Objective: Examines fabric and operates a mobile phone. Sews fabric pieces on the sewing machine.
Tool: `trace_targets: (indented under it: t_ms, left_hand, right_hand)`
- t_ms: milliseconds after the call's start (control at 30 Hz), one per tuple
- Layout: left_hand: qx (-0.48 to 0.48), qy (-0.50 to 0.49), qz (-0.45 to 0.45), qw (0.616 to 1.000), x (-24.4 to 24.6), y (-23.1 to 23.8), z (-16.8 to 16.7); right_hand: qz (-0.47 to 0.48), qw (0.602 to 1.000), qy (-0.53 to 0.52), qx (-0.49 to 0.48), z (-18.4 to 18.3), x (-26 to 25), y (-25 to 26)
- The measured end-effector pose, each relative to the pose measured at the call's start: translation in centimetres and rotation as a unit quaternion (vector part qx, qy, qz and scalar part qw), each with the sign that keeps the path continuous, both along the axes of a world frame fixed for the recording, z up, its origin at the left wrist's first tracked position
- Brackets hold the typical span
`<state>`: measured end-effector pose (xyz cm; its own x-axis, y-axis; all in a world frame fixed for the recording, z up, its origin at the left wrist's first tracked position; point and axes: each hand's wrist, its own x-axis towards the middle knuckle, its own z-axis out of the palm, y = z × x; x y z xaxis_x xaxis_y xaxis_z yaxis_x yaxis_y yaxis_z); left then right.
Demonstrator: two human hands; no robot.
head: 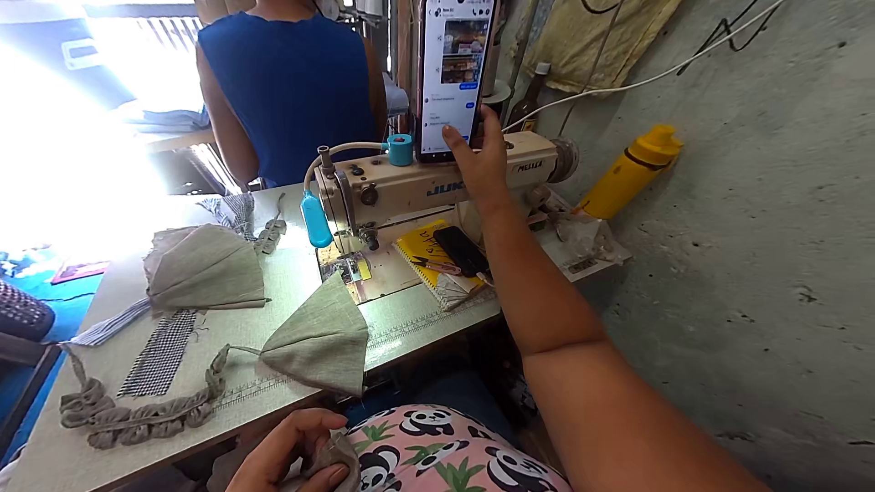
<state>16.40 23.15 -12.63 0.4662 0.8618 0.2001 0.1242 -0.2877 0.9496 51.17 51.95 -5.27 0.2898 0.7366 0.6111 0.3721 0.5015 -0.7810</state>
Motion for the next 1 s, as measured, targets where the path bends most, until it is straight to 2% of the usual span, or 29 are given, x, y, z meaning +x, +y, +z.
trace_targets:
  t_ms: [300,467,567,1000]
  left_hand:
    - [0.015,0.026,-0.013,0.999,-0.3,0.2,-0.1]
    - [0.037,0.031,-0.026,0.998,-0.5,0.4,-0.4]
    - [0.037,0.032,-0.025,0.998,-0.6,0.4,-0.6]
    - [0.044,0.032,-0.03,0.998,-0.8,0.4,-0.7]
  right_hand:
    - [-0.046,0.999,0.006,0.016,-0.3,-1.3,1.0]
    - [0.086,0.992,0.074,0.048,-0.5,1.1,-0.3]
    - [0.129,0.985,0.112,0.035,-0.1,1.7,-1.0]
    - [0.009,0.998,0.052,0.035,0.0,-1.5,1.0]
